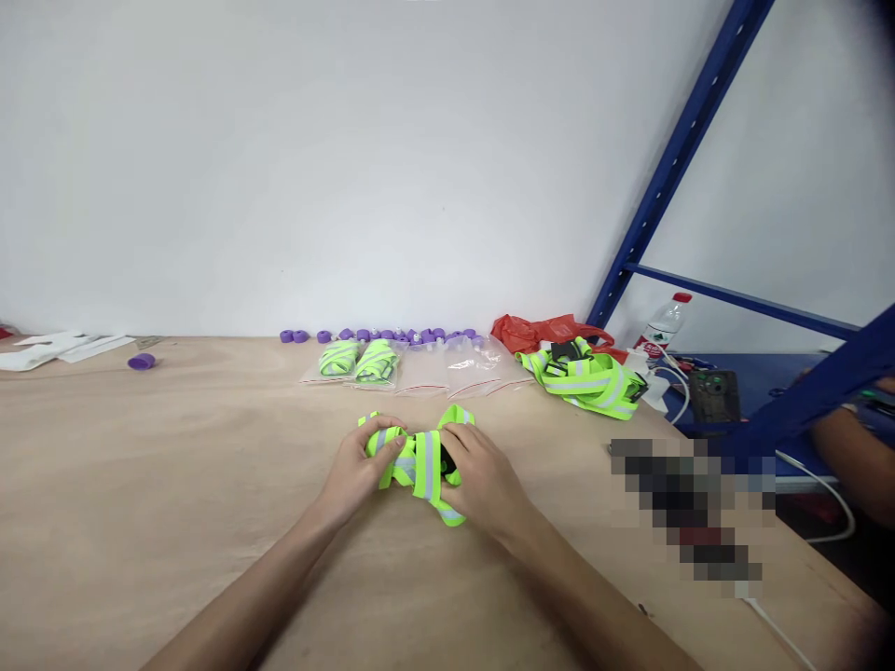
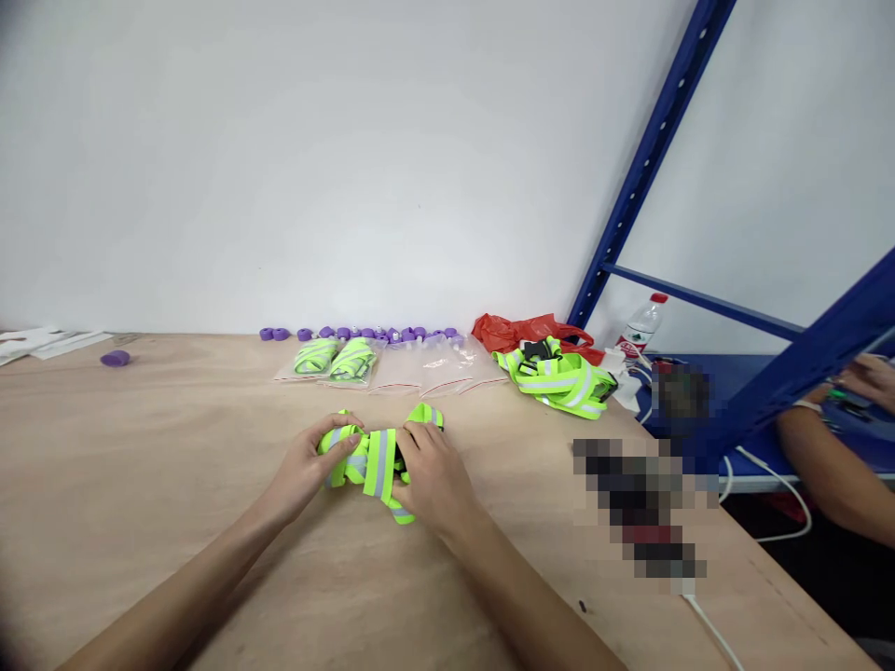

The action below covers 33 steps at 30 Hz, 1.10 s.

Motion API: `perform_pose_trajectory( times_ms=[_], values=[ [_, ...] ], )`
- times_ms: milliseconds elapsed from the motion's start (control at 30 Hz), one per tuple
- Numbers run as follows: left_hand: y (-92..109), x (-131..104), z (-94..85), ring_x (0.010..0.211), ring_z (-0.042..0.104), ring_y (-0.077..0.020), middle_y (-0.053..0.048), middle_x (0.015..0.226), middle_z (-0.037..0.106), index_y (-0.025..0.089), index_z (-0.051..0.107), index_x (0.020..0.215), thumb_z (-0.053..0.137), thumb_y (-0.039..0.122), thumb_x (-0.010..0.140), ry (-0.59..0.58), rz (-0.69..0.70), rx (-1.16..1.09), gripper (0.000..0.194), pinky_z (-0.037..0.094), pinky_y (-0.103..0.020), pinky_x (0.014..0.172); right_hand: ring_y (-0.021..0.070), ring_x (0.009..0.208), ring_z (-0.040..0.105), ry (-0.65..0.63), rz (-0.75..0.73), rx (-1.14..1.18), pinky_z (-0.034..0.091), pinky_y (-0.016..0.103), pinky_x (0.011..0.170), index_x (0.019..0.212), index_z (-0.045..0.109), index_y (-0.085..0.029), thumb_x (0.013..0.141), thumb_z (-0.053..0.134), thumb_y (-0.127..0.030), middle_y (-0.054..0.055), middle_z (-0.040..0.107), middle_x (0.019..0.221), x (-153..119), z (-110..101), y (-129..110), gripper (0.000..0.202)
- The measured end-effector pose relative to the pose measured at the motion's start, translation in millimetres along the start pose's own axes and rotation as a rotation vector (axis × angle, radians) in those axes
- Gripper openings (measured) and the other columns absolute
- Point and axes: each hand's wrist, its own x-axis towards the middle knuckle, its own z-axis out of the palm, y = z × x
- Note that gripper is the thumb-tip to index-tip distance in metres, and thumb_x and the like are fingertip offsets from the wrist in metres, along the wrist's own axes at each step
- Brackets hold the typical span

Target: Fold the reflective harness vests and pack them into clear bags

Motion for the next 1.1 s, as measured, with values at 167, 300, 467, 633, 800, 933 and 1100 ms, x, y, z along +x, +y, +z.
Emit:
perform_pose_trajectory(
  times_ms=[167, 300, 467, 633, 800, 933, 1100],
  values=[
    [4.7, -3.1, -3.6, 0.072, 0.065, -0.02, -0.004, 0.087, 0.066, 0.018, 0.065, 0.101, 0.066, 0.053, 0.083, -0.189, -0.085, 0.053, 0.039, 0.054, -0.028, 0.058, 0.0285, 0.101, 0.064, -0.007, -0.003, 0.016, 0.053, 0.039, 0.084, 0.108, 0.061, -0.017, 0.074, 0.073, -0.014, 0.011, 0.069, 0.109, -3.2, -1.5, 5.0, 0.036],
    [2.3, -4.1, -5.5, 0.064, 0.066, -0.0211, -0.002, 0.077, 0.064, 0.018, 0.063, 0.097, 0.066, 0.056, 0.082, -0.229, -0.163, -0.035, 0.04, 0.056, -0.031, 0.052, 0.0273, 0.099, 0.065, -0.001, -0.025, 0.034, 0.053, 0.037, 0.083, 0.107, 0.062, -0.018, 0.075, 0.074, -0.015, 0.01, 0.07, 0.106, -4.6, 2.0, 4.4, 0.034],
    [-2.0, -3.1, -5.9, 0.058, 0.061, -0.0179, 0.001, 0.072, 0.06, 0.019, 0.062, 0.09, 0.064, 0.053, 0.084, -0.164, -0.08, -0.031, 0.035, 0.053, -0.03, 0.052, 0.0272, 0.102, 0.066, -0.03, -0.011, 0.067, 0.055, 0.037, 0.085, 0.111, 0.064, -0.018, 0.076, 0.073, -0.015, 0.011, 0.071, 0.108, -4.9, 2.9, 5.0, 0.036],
    [-6.6, -0.3, -7.0, 0.078, 0.064, -0.0211, -0.002, 0.081, 0.067, 0.019, 0.065, 0.084, 0.061, 0.047, 0.086, -0.061, 0.104, 0.13, 0.028, 0.052, -0.031, 0.072, 0.0238, 0.118, 0.064, -0.179, -0.007, 0.167, 0.053, 0.037, 0.098, 0.13, 0.059, -0.021, 0.085, 0.061, -0.012, 0.011, 0.067, 0.129, -2.4, -7.4, 10.1, 0.046],
    [-9.1, -0.3, -3.9, 0.078, 0.064, -0.0218, -0.003, 0.081, 0.068, 0.018, 0.066, 0.086, 0.061, 0.047, 0.086, -0.072, 0.059, 0.099, 0.029, 0.051, -0.03, 0.071, 0.0236, 0.107, 0.068, -0.133, 0.012, 0.121, 0.056, 0.035, 0.09, 0.125, 0.063, -0.023, 0.083, 0.061, -0.011, 0.009, 0.072, 0.118, -3.1, -3.3, 11.6, 0.044],
    [-8.3, -1.3, -0.5, 0.074, 0.063, -0.0211, -0.002, 0.076, 0.066, 0.019, 0.065, 0.086, 0.061, 0.048, 0.086, -0.088, 0.023, 0.085, 0.029, 0.049, -0.03, 0.069, 0.024, 0.096, 0.069, -0.06, 0.033, 0.015, 0.055, 0.033, 0.081, 0.108, 0.066, -0.021, 0.079, 0.065, -0.01, 0.009, 0.073, 0.104, -6.1, 4.5, 8.6, 0.031],
    [-5.5, 2.8, -3.7, 0.08, 0.065, -0.0224, -0.003, 0.082, 0.069, 0.019, 0.066, 0.086, 0.061, 0.048, 0.086, -0.092, 0.062, 0.132, 0.03, 0.049, -0.031, 0.072, 0.023, 0.095, 0.067, -0.056, 0.087, -0.05, 0.054, 0.031, 0.08, 0.1, 0.066, -0.022, 0.077, 0.059, -0.006, 0.007, 0.072, 0.101, -2.0, -1.3, 4.6, 0.029]
  ],
)
